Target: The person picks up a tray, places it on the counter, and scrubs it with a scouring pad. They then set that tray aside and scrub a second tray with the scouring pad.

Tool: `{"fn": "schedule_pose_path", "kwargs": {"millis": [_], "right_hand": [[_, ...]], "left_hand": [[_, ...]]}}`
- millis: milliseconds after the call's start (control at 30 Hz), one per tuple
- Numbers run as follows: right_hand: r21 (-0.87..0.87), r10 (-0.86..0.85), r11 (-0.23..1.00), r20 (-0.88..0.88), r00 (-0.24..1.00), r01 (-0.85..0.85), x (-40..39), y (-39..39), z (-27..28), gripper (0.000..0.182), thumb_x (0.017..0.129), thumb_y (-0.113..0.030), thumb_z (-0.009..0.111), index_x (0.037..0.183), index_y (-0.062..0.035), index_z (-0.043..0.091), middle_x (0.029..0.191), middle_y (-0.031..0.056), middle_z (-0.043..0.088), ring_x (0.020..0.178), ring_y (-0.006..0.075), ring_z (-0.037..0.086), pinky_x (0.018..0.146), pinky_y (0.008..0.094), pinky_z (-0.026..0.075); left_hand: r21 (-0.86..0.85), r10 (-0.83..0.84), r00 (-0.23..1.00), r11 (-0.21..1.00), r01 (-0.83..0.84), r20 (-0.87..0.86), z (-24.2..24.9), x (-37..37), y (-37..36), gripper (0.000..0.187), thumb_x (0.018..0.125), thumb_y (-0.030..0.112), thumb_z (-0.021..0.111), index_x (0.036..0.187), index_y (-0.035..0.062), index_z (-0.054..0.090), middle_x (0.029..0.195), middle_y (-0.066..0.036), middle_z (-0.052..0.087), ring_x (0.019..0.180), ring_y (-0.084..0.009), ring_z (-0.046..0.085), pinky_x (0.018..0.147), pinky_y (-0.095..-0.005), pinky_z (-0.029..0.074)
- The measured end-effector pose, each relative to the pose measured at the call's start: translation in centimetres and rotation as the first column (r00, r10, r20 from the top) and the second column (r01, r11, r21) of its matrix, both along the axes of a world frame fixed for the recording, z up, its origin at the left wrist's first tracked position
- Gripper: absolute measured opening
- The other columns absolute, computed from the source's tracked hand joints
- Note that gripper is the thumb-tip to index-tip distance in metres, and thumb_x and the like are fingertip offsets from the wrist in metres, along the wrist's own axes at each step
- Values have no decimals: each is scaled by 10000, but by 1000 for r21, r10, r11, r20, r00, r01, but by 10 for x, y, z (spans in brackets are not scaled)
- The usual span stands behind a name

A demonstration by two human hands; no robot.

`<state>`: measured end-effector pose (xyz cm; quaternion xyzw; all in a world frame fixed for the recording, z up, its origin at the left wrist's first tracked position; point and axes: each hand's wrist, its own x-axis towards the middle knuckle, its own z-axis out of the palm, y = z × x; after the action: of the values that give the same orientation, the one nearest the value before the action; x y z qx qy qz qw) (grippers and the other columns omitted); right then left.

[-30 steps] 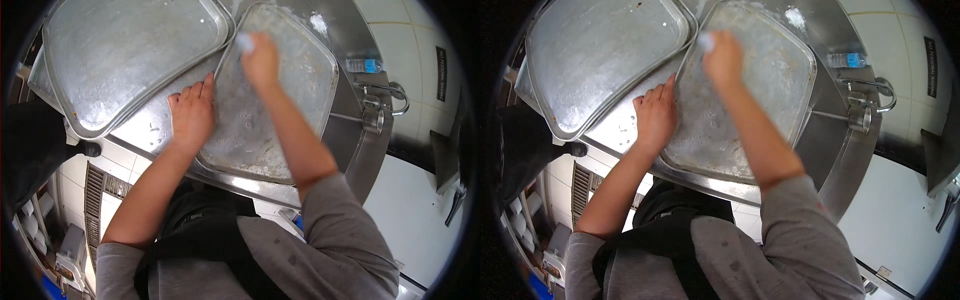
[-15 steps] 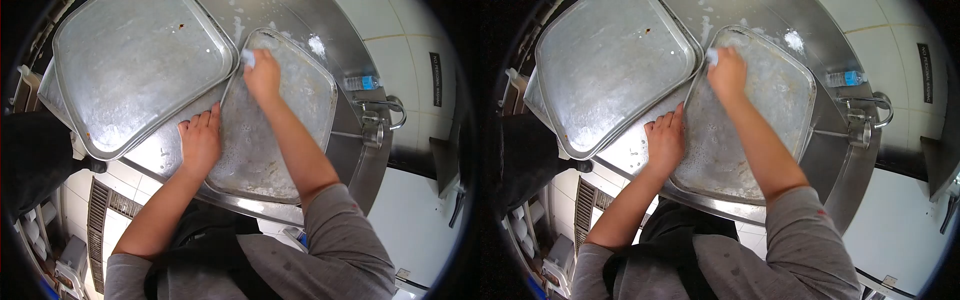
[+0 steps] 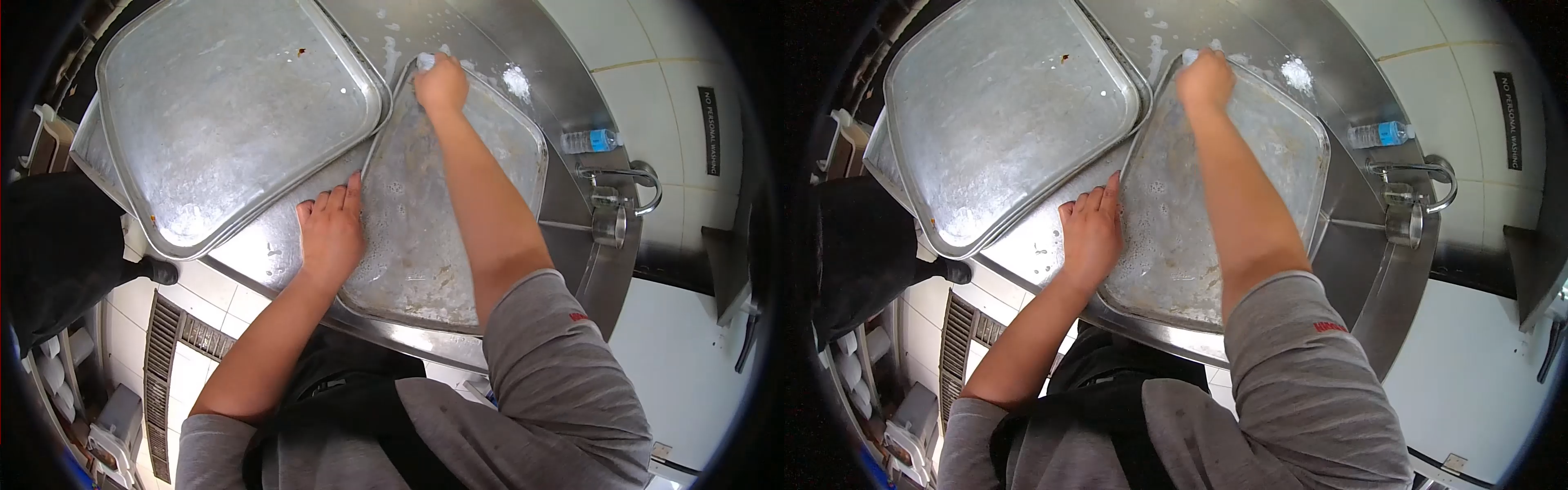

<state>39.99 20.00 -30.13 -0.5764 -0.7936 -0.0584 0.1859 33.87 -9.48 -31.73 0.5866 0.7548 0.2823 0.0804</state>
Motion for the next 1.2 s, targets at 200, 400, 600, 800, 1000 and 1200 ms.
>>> {"fn": "schedule_pose_path", "kwargs": {"millis": [200,400,600,800,1000,1200], "right_hand": [[-148,-211,966,19,977,212,92,22,10,359,742,-195,677,1062,-34,691,1102,194,663,1042,379,629,893,436,505],[-60,144,986,-188,972,-158,16,-14,-6,305,735,-131,715,1030,-69,674,1060,155,634,996,359,616,874,449,491],[-158,413,892,-97,906,-423,39,-105,6,305,742,-120,700,1040,-66,664,1018,149,618,951,357,608,859,462,481],[-10,135,991,-104,985,-136,19,-37,-6,304,731,-80,679,1034,-70,655,1025,148,604,948,365,603,843,470,476],[-102,365,923,-72,928,-371,41,-106,3,303,751,-123,663,1041,-38,652,1013,168,627,937,378,618,835,473,494],[-34,261,963,-131,956,-267,23,-86,-11,261,758,-127,664,1002,-34,652,1064,180,639,970,385,621,826,490,498]], "left_hand": [[-63,-19,1000,998,20,20,7,-2,1,526,866,85,603,1378,51,488,990,-63,617,920,-220,573,827,-405,353],[-28,-8,1000,1000,8,11,0,0,1,557,811,77,577,1362,40,509,980,-46,607,921,-209,569,822,-400,353],[-73,-32,999,997,33,12,3,-1,1,534,867,90,606,1384,55,481,1006,-70,618,928,-222,575,831,-401,355],[-52,-26,1000,998,26,-6,5,0,1,521,866,91,602,1375,65,492,1005,-58,621,914,-217,576,819,-396,354],[-23,-19,999,1000,19,-27,2,1,2,534,825,65,546,1358,44,515,981,-38,610,926,-203,566,826,-400,354],[-28,-10,999,1000,9,-45,2,2,2,531,813,55,543,1344,38,518,990,-43,612,918,-212,568,822,-404,353]]}}
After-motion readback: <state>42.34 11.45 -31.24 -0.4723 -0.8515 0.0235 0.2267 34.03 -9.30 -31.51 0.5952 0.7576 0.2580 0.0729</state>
